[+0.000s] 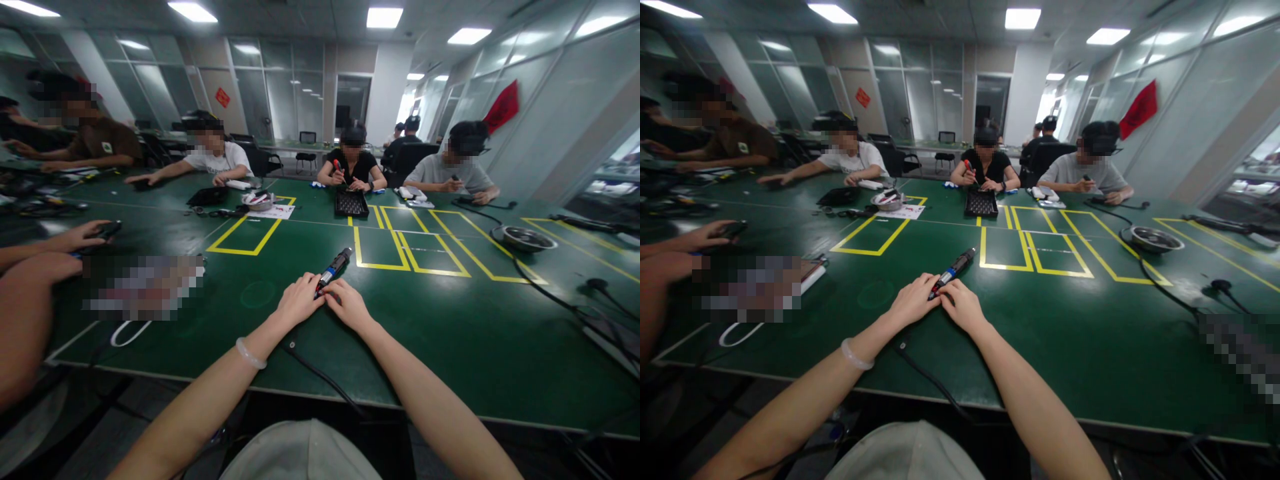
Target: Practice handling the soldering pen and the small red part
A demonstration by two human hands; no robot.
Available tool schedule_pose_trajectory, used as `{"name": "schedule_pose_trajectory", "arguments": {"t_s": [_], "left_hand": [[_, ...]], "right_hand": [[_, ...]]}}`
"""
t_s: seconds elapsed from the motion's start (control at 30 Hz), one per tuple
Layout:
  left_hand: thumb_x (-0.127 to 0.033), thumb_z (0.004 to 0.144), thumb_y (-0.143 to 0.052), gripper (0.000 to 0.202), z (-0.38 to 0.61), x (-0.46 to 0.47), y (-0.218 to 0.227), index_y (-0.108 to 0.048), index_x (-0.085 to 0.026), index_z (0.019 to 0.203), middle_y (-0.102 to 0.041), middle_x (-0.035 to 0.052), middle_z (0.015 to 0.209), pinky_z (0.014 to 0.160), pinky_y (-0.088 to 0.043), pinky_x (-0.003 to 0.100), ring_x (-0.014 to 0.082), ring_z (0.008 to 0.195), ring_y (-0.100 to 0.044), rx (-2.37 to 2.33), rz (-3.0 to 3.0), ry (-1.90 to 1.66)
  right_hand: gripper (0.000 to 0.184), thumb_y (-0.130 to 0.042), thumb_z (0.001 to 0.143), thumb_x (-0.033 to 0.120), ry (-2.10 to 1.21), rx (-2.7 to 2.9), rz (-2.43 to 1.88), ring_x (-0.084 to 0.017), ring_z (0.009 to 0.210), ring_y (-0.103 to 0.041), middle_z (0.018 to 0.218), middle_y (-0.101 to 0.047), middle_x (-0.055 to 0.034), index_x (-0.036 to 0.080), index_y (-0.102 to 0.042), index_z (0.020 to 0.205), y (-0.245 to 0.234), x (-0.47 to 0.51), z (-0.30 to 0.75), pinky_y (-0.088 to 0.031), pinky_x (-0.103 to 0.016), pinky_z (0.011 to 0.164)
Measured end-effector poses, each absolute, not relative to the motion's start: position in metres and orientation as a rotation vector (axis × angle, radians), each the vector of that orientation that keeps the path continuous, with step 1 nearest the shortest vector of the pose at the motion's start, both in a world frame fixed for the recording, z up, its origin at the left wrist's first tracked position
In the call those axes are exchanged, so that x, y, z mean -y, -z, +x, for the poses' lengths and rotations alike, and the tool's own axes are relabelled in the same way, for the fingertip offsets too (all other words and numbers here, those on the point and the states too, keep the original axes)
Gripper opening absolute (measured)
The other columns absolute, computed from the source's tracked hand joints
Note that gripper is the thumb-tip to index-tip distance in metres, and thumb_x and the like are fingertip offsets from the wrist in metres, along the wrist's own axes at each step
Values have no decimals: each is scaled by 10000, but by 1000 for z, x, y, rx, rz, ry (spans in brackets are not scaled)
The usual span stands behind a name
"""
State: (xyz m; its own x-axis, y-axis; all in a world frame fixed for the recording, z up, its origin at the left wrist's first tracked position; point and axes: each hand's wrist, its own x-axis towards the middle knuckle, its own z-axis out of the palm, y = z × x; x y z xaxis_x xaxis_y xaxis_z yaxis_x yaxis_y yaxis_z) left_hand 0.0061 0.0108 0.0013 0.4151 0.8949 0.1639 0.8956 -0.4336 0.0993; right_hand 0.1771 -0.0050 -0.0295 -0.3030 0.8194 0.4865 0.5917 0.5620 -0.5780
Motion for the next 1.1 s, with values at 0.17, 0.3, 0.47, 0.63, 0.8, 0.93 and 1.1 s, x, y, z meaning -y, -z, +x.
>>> {"name": "schedule_pose_trajectory", "arguments": {"t_s": [0.17, 0.3, 0.47, 0.63, 0.8, 0.93, 1.1], "left_hand": [[-482, 895, -461, 483, 1, -15, -1, -437, -244, 1315, -517, 105, 1235, 786, -464, 327, 250, 1062, -564, 1694, -2639, 307], [-511, 884, -456, 517, -14, -26, -3, -445, -233, 1319, -509, 121, 1264, 810, -464, 341, 268, 1097, -549, 1796, -2607, 289], [-556, 878, -398, 562, -53, -50, -5, -452, -222, 1328, -483, 136, 1307, 829, -469, 401, 304, 1095, -552, 2001, -2486, 248], [-579, 866, -374, 600, -105, -73, -6, -456, -213, 1334, -463, 156, 1336, 859, -467, 442, 338, 1140, -534, 2251, -2295, 210], [-602, 851, -386, 619, -150, -81, -5, -477, -215, 1326, -476, 183, 1325, 820, -472, 463, 368, 1102, -553, 2437, -2069, 261], [-617, 827, -436, 645, -165, -78, -4, -478, -196, 1313, -535, 189, 1242, 811, -466, 441, 366, 1068, -563, 2441, -1937, 322], [-494, 798, -556, 463, -156, -72, -5, -563, -172, 1130, -556, 167, 1179, 858, -433, 409, 327, 1050, -538, 2245, -1908, 318]], "right_hand": [[184, -500, 902, 235, -399, 2004, -1167, -130, 772, -586, 1060, -570, -47, 211, -622, 1038, 27, 6, 180, -473, -276, 764], [170, -491, 904, 234, -409, 1986, -1204, -134, 769, -582, 1054, -567, -48, 212, -622, 1009, 28, 4, 185, -469, -286, 765], [171, -482, 902, 220, -407, 1944, -1204, -130, 779, -584, 1116, -559, -53, 216, -620, 1002, 28, 4, 188, -466, -279, 738], [163, -497, 892, 218, -401, 1950, -1211, -121, 743, -574, 1128, -558, -53, 212, -622, 996, 30, 3, 188, -465, -278, 733], [161, -492, 893, 221, -410, 1952, -1203, -124, 768, -584, 1126, -557, -55, 209, -620, 990, 31, 3, 188, -469, -273, 727], [161, -493, 891, 222, -428, 1952, -1201, -125, 771, -589, 1134, -554, -55, 214, -619, 991, 32, 3, 188, -473, -274, 720], [160, -491, 890, 220, -448, 1958, -1201, -128, 778, -594, 1129, -554, -53, 211, -620, 983, 33, 2, 189, -474, -272, 706]]}}
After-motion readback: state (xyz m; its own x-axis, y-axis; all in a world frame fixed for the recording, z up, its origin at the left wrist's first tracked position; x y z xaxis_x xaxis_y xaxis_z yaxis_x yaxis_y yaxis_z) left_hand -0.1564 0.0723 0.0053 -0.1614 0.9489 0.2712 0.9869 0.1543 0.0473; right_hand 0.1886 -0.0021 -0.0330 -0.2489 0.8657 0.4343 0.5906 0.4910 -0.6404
